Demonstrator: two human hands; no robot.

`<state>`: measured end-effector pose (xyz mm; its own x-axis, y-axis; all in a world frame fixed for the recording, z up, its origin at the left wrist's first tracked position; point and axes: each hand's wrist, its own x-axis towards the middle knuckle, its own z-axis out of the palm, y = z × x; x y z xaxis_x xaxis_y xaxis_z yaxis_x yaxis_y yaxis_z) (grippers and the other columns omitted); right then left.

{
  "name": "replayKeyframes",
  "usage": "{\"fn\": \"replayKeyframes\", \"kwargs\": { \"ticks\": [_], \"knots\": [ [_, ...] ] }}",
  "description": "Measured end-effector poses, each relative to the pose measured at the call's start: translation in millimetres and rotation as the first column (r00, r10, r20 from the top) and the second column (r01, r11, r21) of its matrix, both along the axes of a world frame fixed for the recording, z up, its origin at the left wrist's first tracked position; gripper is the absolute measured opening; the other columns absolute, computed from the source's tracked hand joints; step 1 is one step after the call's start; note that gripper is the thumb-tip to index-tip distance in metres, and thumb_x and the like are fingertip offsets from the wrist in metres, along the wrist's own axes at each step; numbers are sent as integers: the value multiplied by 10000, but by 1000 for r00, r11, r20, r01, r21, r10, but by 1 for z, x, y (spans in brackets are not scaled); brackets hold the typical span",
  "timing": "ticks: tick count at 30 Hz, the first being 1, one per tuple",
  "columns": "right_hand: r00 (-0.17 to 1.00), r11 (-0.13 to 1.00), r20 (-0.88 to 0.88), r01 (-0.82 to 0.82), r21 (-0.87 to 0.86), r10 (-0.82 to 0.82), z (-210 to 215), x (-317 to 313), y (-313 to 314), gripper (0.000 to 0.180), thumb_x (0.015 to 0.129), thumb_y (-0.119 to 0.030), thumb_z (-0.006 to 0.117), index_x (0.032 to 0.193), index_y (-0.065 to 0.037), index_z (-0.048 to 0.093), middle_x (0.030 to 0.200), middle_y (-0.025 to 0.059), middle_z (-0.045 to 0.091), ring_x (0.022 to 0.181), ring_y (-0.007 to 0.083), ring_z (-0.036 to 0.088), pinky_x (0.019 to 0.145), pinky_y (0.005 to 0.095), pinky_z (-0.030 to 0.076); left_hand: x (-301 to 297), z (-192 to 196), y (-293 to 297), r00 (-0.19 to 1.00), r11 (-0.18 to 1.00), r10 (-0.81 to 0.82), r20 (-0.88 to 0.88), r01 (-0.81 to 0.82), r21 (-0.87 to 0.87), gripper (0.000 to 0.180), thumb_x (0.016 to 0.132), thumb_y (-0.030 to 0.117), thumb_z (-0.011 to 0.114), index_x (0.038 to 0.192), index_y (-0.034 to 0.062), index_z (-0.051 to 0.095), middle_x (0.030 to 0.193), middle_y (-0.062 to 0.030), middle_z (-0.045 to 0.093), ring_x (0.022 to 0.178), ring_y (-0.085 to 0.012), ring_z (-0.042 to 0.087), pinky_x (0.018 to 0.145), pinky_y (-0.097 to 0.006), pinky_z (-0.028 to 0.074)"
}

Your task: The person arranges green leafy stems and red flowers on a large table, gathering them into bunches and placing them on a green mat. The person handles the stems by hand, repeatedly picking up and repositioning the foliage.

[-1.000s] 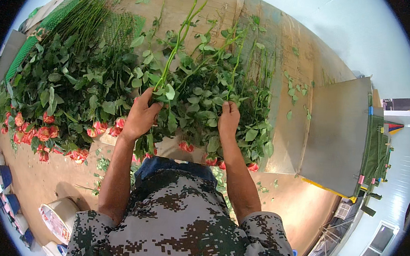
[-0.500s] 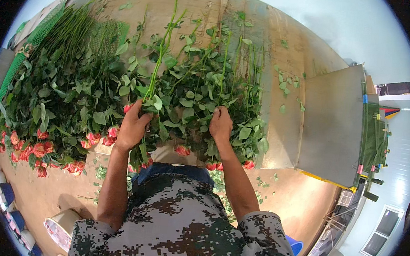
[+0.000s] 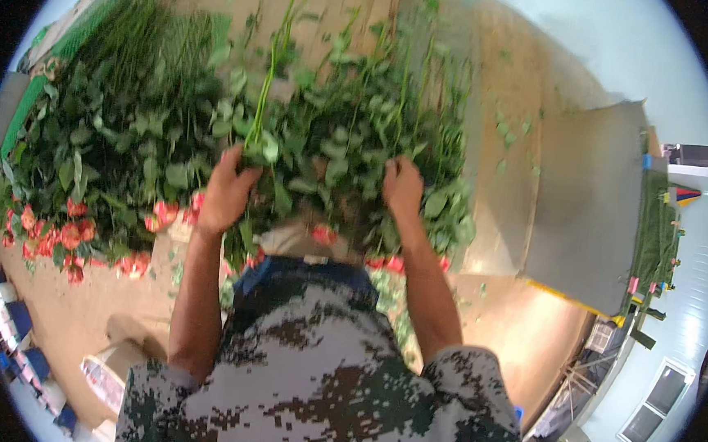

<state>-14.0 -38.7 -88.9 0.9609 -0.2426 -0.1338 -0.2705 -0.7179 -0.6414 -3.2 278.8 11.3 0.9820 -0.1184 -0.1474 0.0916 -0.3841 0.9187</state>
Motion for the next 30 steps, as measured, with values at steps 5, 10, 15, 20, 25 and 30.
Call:
{"fn": "replayKeyframes", "kwargs": {
  "ticks": [5, 10, 15, 20, 25, 30],
  "knots": [
    [978, 993, -209, -2, -115, -23, 0, 6, -7, 386, 933, -326, 534, 1139, -5, 594, 967, 212, 647, 849, 404, 622, 716, 520, 504, -3, 9, -11, 987, 982, 13, -161, -43, -185, 330, 876, 73, 503, 1199, 5, 503, 777, -2, 527, 605, -71, 417, 546, -239, 360],
    [985, 979, -168, 13, -205, -48, 4, 5, -10, 356, 927, -326, 540, 1145, -52, 601, 959, 189, 645, 867, 394, 615, 720, 501, 498, -4, 7, -7, 984, 988, 24, -175, -50, -149, 273, 880, 55, 502, 1141, -22, 515, 904, -42, 598, 733, -113, 512, 650, -247, 436],
    [947, 977, 310, 140, -161, -85, 53, -3, 26, 263, 922, -264, 553, 1077, -59, 606, 951, 166, 631, 831, 384, 610, 714, 478, 495, -6, 18, 4, 972, 979, 122, -198, -151, -136, 295, 878, 58, 506, 1164, -14, 508, 885, -41, 590, 752, -106, 504, 663, -245, 429],
    [996, 998, -94, 2, -55, -7, 31, 18, 80, 410, 906, -278, 563, 1229, -28, 525, 1031, 181, 633, 892, 360, 620, 753, 478, 499, -2, 4, 18, 983, 977, 127, -131, -146, -155, 288, 867, 63, 506, 1152, 20, 522, 727, 14, 494, 593, -69, 426, 531, -236, 347],
    [952, 1000, -307, 2, 9, 1, 2, 47, 75, 496, 917, -321, 544, 1318, -45, 453, 1153, 176, 587, 972, 354, 598, 797, 516, 508, -2, -2, 19, 990, 982, 134, -50, -139, -131, 268, 862, 60, 506, 1127, 34, 539, 710, 33, 483, 558, -57, 404, 490, -233, 324],
    [972, 929, -233, 123, 350, -41, 35, 41, 63, 508, 915, -274, 539, 1343, -31, 413, 1177, 150, 562, 988, 326, 582, 800, 496, 504, -7, -3, 26, 969, 974, 127, -210, -162, -161, 278, 876, 73, 515, 1146, 8, 531, 878, -27, 602, 716, -88, 492, 652, -244, 419]
  ]
}}
